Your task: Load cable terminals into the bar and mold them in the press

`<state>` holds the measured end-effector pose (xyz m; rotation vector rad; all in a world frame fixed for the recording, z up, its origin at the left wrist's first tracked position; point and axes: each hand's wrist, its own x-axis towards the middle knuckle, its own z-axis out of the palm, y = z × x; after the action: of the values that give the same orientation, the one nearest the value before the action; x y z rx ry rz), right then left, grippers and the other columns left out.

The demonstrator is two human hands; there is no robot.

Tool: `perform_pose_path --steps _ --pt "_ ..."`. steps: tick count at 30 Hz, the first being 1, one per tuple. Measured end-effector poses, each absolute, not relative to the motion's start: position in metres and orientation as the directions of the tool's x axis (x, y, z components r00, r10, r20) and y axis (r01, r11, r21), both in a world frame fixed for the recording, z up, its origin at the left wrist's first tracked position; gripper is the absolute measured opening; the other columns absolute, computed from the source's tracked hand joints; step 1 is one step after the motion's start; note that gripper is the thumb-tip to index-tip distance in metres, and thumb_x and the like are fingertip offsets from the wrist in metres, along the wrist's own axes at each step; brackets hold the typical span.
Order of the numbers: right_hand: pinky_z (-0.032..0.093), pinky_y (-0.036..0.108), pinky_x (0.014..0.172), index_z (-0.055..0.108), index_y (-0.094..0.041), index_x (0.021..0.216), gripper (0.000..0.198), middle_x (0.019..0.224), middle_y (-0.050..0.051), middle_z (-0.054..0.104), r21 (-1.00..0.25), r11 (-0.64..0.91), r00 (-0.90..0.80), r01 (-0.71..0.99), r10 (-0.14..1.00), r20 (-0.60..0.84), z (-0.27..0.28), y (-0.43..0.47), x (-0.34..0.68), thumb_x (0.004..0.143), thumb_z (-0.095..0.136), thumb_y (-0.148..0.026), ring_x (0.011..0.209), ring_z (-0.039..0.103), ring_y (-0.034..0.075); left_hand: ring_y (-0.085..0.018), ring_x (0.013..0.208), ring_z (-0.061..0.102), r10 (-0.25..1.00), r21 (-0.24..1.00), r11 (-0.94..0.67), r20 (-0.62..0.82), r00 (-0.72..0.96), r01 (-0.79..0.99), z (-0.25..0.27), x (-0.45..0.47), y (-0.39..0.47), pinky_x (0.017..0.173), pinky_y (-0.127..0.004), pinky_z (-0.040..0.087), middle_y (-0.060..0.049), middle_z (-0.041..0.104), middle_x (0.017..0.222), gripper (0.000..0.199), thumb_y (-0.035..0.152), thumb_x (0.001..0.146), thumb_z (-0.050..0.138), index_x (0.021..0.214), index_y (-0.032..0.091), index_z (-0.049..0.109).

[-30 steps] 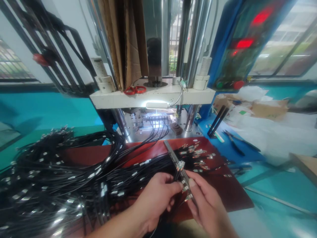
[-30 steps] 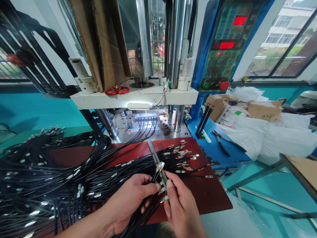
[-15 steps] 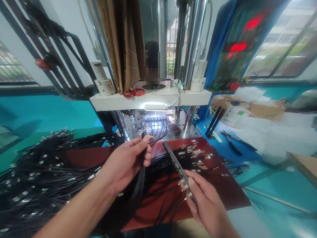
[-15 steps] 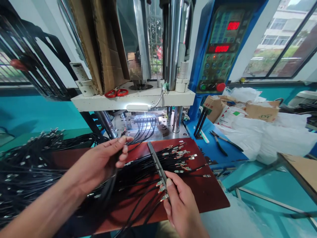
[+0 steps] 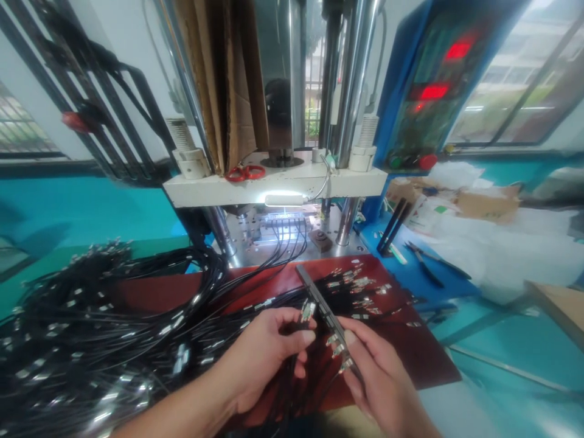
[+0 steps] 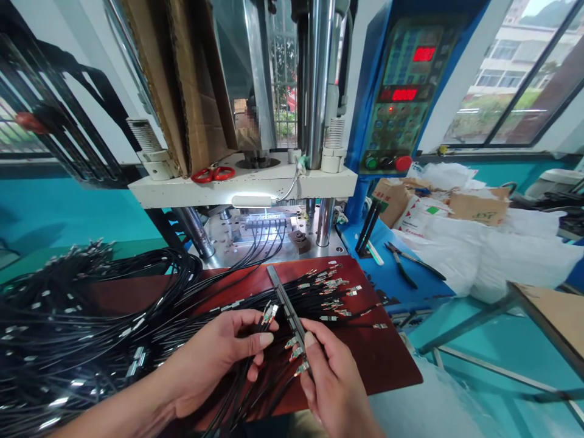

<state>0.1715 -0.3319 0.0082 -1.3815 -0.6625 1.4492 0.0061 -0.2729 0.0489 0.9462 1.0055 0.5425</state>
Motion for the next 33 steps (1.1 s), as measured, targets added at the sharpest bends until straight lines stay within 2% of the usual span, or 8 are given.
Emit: perform_pose_path --steps 3,9,12,14,18,23,28,33 --pt "0.025 0.014 0.033 0.056 -0.027 0.120 0.054 0.068 -0.004 0.056 -0.887 -0.378 0.123 -0.264 0.899 -0.419 0.009 -0.332 0.172 0.078 0.060 -0.061 0.038 0.030 0.002 -0.006 0.048 0.045 0.752 0.851 0.525 -0.467 0.465 0.006 0.051 0.006 -0.274 0.049 -0.019 0.039 0.003 0.052 0.062 0.025 0.028 0.080 0.064 0.099 0.014 0.058" --pt "0.031 0.012 0.040 0.055 -0.028 0.121 0.052 0.075 -0.003 0.058 -0.872 -0.394 0.083 -0.290 0.897 -0.433 0.010 -0.332 0.175 0.079 0.061 -0.059 0.047 0.038 0.003 -0.004 0.044 0.032 0.790 0.863 0.502 -0.432 0.435 -0.055 0.055 0.008 -0.274 0.037 -0.015 0.026 0.006 0.046 0.062 0.022 0.035 0.081 0.063 0.086 0.018 0.051" --pt "0.025 0.013 0.033 0.053 -0.026 0.124 0.055 0.060 -0.006 0.051 -0.884 -0.392 0.040 -0.254 0.909 -0.414 0.010 -0.331 0.177 0.080 0.058 -0.060 0.039 0.032 0.003 -0.004 0.039 0.027 0.805 0.881 0.472 -0.439 0.399 0.017 0.053 0.010 -0.274 0.032 -0.015 0.022 0.008 0.041 0.055 0.026 0.042 0.081 0.062 0.082 0.019 0.050" --pt "0.023 0.014 0.030 0.052 -0.025 0.126 0.056 0.053 -0.008 0.046 -0.891 -0.389 0.028 -0.235 0.913 -0.407 0.009 -0.331 0.178 0.082 0.056 -0.060 0.034 0.027 0.003 -0.004 0.037 0.026 0.802 0.880 0.464 -0.464 0.375 0.097 0.049 0.013 -0.275 0.031 -0.015 0.021 0.009 0.040 0.050 0.027 0.044 0.080 0.061 0.081 0.019 0.052" --pt "0.027 0.015 0.032 0.051 -0.026 0.127 0.056 0.054 -0.009 0.046 -0.889 -0.387 0.046 -0.245 0.911 -0.409 0.007 -0.331 0.178 0.082 0.057 -0.058 0.034 0.027 0.003 -0.005 0.035 0.027 0.798 0.870 0.447 -0.492 0.348 0.208 0.041 0.019 -0.277 0.030 -0.015 0.021 0.008 0.041 0.047 0.026 0.043 0.079 0.062 0.082 0.018 0.057" --pt "0.022 0.014 0.030 0.053 -0.026 0.127 0.060 0.052 -0.009 0.044 -0.885 -0.388 0.083 -0.258 0.903 -0.421 0.009 -0.333 0.175 0.078 0.060 -0.060 0.034 0.028 0.004 -0.006 0.039 0.033 0.807 0.870 0.427 -0.490 0.330 0.246 0.037 0.023 -0.277 0.032 -0.015 0.027 0.006 0.044 0.052 0.034 0.050 0.076 0.062 0.086 0.018 0.059" --pt "0.024 0.015 0.031 0.053 -0.023 0.128 0.063 0.043 -0.010 0.035 -0.895 -0.384 0.075 -0.226 0.909 -0.409 0.011 -0.333 0.176 0.078 0.059 -0.060 0.034 0.029 0.006 -0.007 0.041 0.034 0.806 0.874 0.418 -0.482 0.344 0.248 0.037 0.024 -0.277 0.034 -0.016 0.029 0.005 0.046 0.056 0.035 0.050 0.077 0.061 0.086 0.017 0.059" --pt "0.024 0.014 0.032 0.054 -0.026 0.126 0.058 0.054 -0.007 0.047 -0.893 -0.372 0.094 -0.255 0.909 -0.405 0.010 -0.333 0.175 0.078 0.060 -0.059 0.036 0.029 0.004 -0.007 0.039 0.034 0.802 0.864 0.426 -0.498 0.330 0.267 0.037 0.023 -0.277 0.034 -0.017 0.027 0.005 0.045 0.053 0.033 0.049 0.078 0.061 0.087 0.018 0.059"
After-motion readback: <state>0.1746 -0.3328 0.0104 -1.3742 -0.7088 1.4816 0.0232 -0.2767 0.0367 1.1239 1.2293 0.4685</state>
